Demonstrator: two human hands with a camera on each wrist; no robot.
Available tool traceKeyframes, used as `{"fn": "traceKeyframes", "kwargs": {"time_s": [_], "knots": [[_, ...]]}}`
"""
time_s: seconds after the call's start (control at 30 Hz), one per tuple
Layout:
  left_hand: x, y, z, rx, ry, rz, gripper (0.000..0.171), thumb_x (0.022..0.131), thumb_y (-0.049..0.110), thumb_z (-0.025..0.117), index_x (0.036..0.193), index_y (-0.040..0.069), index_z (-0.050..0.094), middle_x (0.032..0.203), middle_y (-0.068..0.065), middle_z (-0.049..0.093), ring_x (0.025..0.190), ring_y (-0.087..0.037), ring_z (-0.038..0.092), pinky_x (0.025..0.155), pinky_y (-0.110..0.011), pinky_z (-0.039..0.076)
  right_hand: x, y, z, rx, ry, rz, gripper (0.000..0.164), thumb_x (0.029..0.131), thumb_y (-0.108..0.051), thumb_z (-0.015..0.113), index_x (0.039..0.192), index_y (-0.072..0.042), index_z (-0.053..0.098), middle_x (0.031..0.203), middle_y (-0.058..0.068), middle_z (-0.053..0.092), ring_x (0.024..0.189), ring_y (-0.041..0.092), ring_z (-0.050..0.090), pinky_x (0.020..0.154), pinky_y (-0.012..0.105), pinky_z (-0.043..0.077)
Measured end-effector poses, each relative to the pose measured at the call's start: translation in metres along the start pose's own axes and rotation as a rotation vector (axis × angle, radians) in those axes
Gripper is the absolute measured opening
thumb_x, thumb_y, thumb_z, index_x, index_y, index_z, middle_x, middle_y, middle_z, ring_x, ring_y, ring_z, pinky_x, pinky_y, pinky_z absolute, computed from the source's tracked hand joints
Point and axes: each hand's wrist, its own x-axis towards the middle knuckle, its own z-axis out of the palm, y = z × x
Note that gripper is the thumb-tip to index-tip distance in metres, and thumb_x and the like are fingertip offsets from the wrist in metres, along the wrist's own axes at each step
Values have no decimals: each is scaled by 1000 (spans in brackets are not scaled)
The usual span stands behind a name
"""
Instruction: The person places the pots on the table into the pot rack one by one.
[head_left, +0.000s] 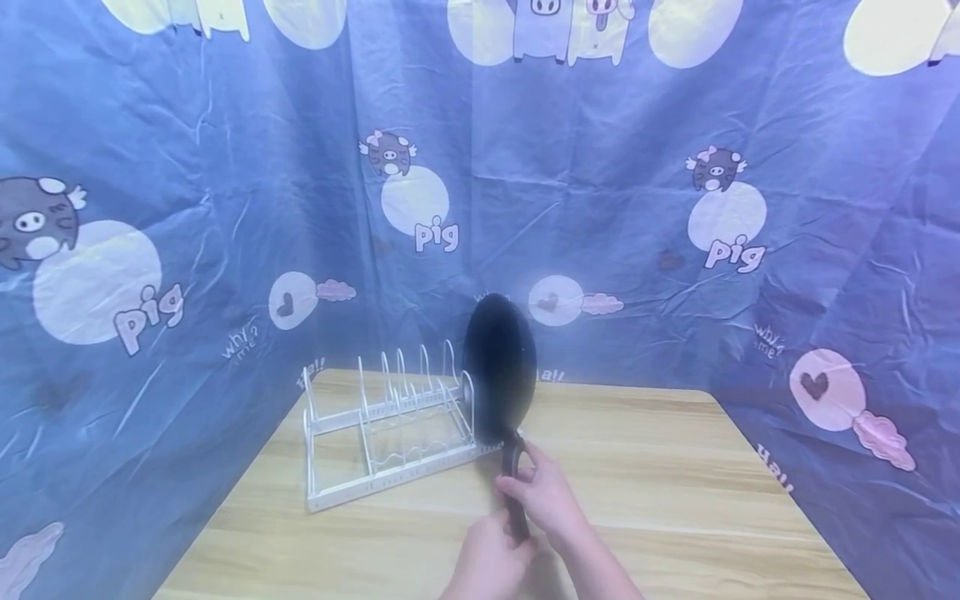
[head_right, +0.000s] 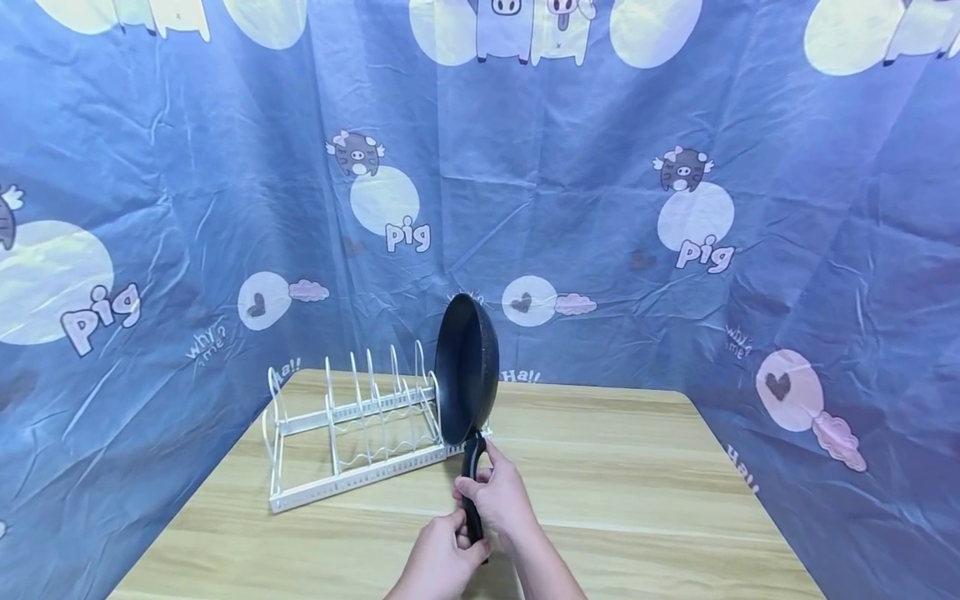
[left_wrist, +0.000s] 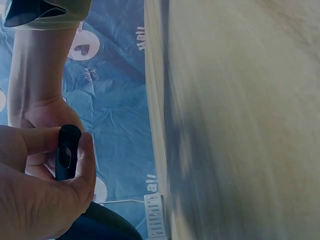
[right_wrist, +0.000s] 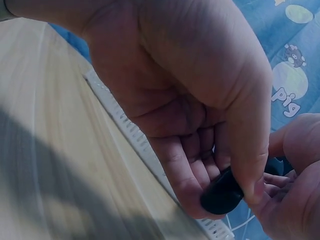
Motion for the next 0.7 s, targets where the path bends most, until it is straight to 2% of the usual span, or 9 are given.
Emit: {"fn": "traceKeyframes", "kwargs": {"time_s": [0.1, 0.23, 0.37, 0.4, 0.5, 0.63, 0.7], "knots": [[0, 0, -1, -43, -23, -26, 32, 87, 21, 72, 111, 0, 68, 92, -11, 77, 84, -26, 73, 72, -46, 62, 2, 4, 1, -2, -9, 1, 90, 86, -13, 75, 158, -1, 22, 101, 14, 76, 84, 22, 74, 106, 63, 44], [1, 1, -3, -62, -38, -54, 34, 88, 23, 72, 113, 1, 67, 97, -12, 77, 89, -29, 73, 76, -51, 61, 4, 6, 2, 10, -21, 2, 90, 86, -13, 74, 159, -5, 22, 101, 16, 76, 81, 21, 72, 97, 54, 53], [6, -2, -2, -51, -21, -61, 29, 86, 24, 74, 108, 8, 68, 97, -8, 77, 87, -23, 72, 75, -44, 61, 6, 9, 3, 43, -26, 3, 89, 87, -13, 73, 159, -8, 21, 108, 24, 73, 82, 23, 72, 84, 45, 60], [7, -3, -2, -43, -20, -55, 27, 85, 24, 74, 107, 9, 69, 95, -6, 78, 84, -21, 72, 73, -40, 61, 7, 10, 3, 57, -28, 9, 89, 88, -13, 73, 160, -10, 20, 111, 26, 71, 79, 25, 72, 77, 44, 61], [11, -6, -2, -23, -26, -41, 22, 85, 21, 72, 103, 9, 69, 85, -2, 76, 72, -14, 66, 62, -30, 56, 10, 13, 4, 65, -23, 5, 88, 89, -14, 72, 160, -11, 20, 118, 29, 69, 82, 26, 72, 70, 41, 62], [19, -8, -3, 24, -34, -26, 18, 86, 24, 70, 98, 10, 69, 77, 3, 71, 63, -8, 57, 56, -25, 48, 18, 18, 5, 37, 1, 2, 87, 90, -20, 72, 160, -14, 21, 116, 24, 71, 85, 22, 71, 74, 36, 60], [23, -9, -3, 45, -31, -16, 18, 87, 24, 69, 99, 10, 69, 79, 3, 71, 65, -8, 58, 57, -26, 48, 23, 19, 6, 44, 5, 15, 85, 91, -24, 71, 161, -18, 21, 111, 21, 72, 74, 21, 68, 67, 36, 60]]}}
